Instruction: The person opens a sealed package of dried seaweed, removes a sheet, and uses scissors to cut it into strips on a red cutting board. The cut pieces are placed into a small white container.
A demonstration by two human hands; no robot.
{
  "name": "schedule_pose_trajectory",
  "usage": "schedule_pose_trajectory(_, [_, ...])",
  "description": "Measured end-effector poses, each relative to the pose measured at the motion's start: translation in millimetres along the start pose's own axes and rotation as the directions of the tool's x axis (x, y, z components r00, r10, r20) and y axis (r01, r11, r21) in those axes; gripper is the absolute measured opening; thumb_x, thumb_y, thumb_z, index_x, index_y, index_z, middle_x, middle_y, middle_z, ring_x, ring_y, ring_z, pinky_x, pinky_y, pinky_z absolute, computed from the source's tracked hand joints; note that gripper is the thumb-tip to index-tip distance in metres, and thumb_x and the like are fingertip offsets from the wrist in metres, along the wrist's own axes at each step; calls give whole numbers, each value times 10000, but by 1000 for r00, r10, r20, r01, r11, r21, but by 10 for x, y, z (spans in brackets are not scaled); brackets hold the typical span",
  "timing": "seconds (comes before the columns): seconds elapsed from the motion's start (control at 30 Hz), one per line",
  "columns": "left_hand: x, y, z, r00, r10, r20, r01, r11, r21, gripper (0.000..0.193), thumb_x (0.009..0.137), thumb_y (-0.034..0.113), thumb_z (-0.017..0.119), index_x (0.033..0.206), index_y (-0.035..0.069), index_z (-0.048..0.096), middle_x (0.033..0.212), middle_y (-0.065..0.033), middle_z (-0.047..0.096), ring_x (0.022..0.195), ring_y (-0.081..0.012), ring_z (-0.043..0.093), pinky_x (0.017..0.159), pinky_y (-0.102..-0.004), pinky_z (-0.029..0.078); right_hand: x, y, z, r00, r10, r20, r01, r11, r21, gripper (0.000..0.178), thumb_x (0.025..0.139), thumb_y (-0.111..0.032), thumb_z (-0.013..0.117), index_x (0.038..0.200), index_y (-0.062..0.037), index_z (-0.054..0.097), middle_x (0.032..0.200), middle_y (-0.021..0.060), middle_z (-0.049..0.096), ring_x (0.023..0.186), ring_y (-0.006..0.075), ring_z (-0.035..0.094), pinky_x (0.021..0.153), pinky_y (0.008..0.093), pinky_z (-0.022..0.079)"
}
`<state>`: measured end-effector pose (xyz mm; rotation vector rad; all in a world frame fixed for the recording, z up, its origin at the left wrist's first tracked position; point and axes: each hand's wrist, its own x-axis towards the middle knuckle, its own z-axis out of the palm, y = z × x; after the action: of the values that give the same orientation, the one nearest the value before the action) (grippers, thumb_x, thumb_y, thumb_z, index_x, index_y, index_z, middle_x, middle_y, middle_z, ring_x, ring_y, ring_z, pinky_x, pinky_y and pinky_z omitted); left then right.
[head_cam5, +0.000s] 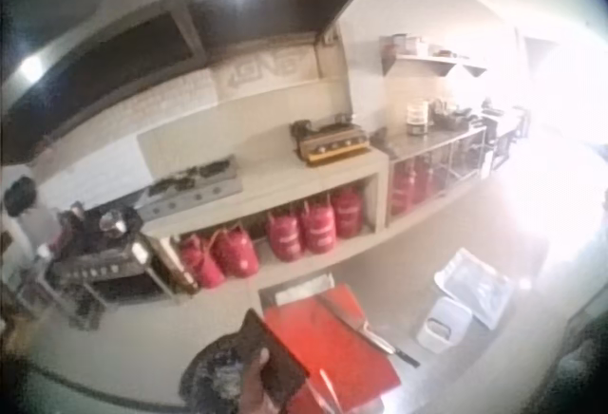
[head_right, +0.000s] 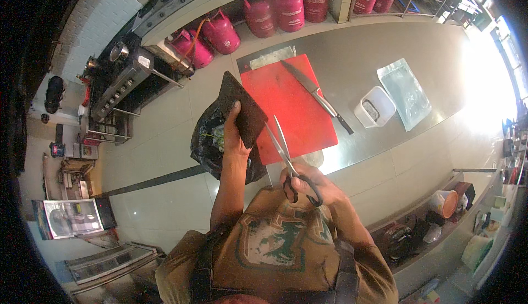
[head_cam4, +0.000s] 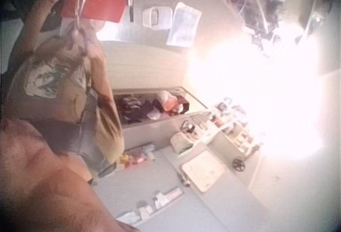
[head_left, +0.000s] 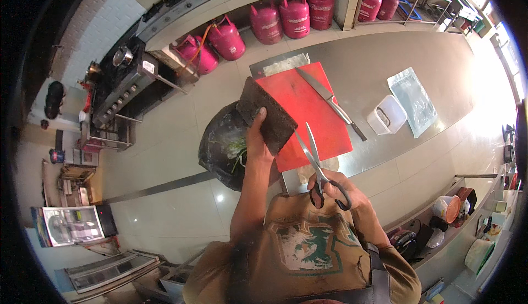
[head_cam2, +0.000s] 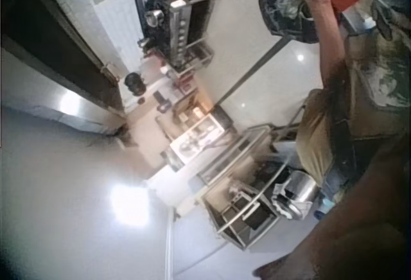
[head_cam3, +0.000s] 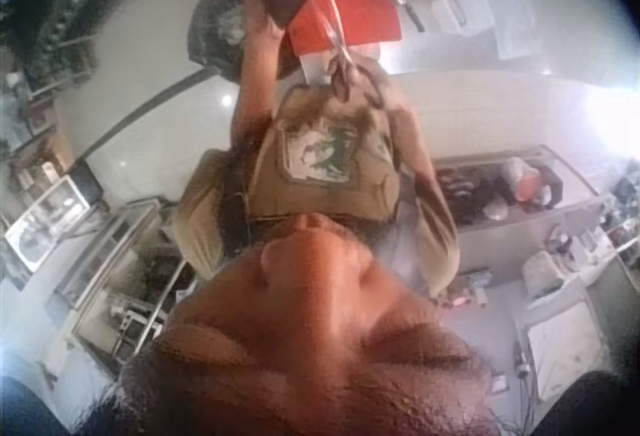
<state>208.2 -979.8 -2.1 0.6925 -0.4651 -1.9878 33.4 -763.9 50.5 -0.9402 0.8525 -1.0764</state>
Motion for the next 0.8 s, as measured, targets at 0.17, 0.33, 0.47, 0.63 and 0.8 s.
schedule_pose_trajectory(0.17, [-71, 12, 46, 999, 32, 28, -33, 999, 41, 409, 977, 232, 792, 1317, 41, 671, 1176, -96, 757, 1061, -251, 761, 936, -431, 652, 53, -24, -4, 999, -39, 4, 38, 998, 41, 709, 1025, -699, 637, 1173, -6, 669, 851, 71, 641, 764, 180, 674, 698, 326, 495])
schedule_pose_trajectory(0.33, [-155, 38, 66, 997, 41, 71, -45, 998, 53, 527, 954, 127, 789, 1424, 10, 581, 1270, -114, 718, 1129, -264, 744, 962, -434, 650, 98, -103, 98, 997, -63, -37, 61, 997, -55, 703, 1031, -687, 638, 1176, 1, 651, 834, 68, 643, 745, 170, 661, 687, 318, 496])
schedule_pose_trajectory(0.47, [-175, 21, 96, 992, 45, 115, -44, 999, -8, 541, 949, 162, 794, 1425, 16, 582, 1250, -116, 724, 1106, -259, 752, 926, -426, 665, 107, -119, 177, 994, -94, -48, 91, 994, -56, 717, 1030, -701, 627, 1174, 1, 647, 824, 59, 636, 743, 160, 648, 672, 320, 492])
schedule_pose_trajectory(0.63, [-178, 17, 89, 982, -14, 188, 36, 993, -112, 542, 937, 198, 804, 1408, 18, 605, 1213, -115, 742, 1090, -253, 761, 920, -408, 669, 122, -206, 219, 989, -147, -2, 147, 989, -7, 772, 1009, -755, 608, 1155, 1, 655, 820, 50, 633, 709, 155, 637, 640, 324, 485])
schedule_pose_trajectory(0.8, [-205, -3, 97, 983, -21, 181, 41, 994, -104, 567, 910, 246, 821, 1391, 19, 625, 1205, -114, 752, 1044, -248, 776, 910, -403, 674, 98, -232, 267, 988, -148, -35, 145, 986, -84, 807, 990, -787, 605, 1118, 7, 674, 811, 47, 628, 688, 158, 648, 620, 322, 498])
